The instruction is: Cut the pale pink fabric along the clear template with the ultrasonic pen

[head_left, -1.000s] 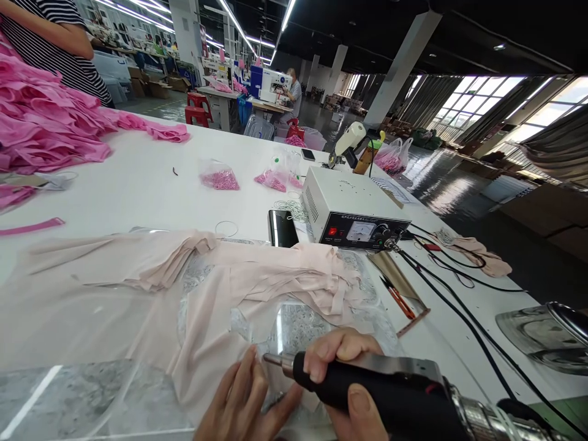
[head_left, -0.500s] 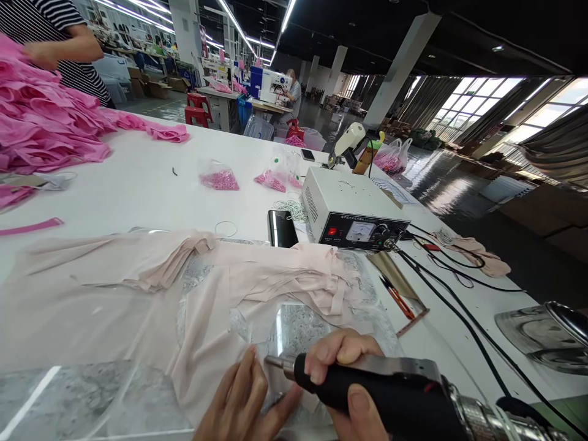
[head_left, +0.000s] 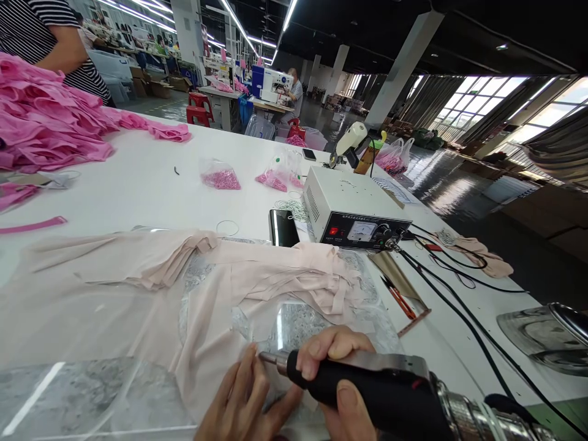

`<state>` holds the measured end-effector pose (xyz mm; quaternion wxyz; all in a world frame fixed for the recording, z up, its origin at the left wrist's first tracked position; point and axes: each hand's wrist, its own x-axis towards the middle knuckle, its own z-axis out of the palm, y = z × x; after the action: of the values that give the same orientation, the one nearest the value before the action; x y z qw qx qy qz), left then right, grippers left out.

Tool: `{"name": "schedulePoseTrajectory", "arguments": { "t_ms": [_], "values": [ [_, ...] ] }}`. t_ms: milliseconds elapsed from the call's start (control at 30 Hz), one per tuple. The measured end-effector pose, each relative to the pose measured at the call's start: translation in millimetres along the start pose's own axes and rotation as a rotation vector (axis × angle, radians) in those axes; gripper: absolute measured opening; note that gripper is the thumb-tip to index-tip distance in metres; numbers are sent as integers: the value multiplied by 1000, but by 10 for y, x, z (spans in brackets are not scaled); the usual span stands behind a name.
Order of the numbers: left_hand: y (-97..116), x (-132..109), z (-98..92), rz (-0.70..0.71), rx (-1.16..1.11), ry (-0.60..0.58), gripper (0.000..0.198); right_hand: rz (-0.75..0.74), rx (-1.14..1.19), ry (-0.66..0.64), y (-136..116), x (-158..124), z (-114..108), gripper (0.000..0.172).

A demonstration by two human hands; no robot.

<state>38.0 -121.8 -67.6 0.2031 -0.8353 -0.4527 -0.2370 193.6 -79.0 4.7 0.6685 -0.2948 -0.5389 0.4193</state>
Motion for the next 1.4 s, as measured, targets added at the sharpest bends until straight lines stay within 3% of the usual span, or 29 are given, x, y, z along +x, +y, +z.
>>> {"name": "schedulePoseTrajectory", "arguments": {
  "t_ms": [367,533,900,1067,1133,1233,1400],
  "values": [
    [-13,19,117,-12,-37,181,49,8,62,13,97,-13,-5,16],
    [-14,12,139,0,-22,194,50,-19,52,12,110,13,8,16],
    [-66,-26,-22,59,-15,-7,53,-50,40,30,76,49,47,14],
    [-196,-11,-100,211,55,-56,69,-99,130,205,-113,123,-52,17],
    [-272,1,-135,231,-8,-36,60,-107,144,278,-214,102,-146,17],
    [-434,35,-178,141,-217,-30,40,-97,167,327,-308,1,-279,19],
    [-786,207,-183,71,-429,-119,37,-62,145,278,-290,-163,-347,17]
  ]
}}
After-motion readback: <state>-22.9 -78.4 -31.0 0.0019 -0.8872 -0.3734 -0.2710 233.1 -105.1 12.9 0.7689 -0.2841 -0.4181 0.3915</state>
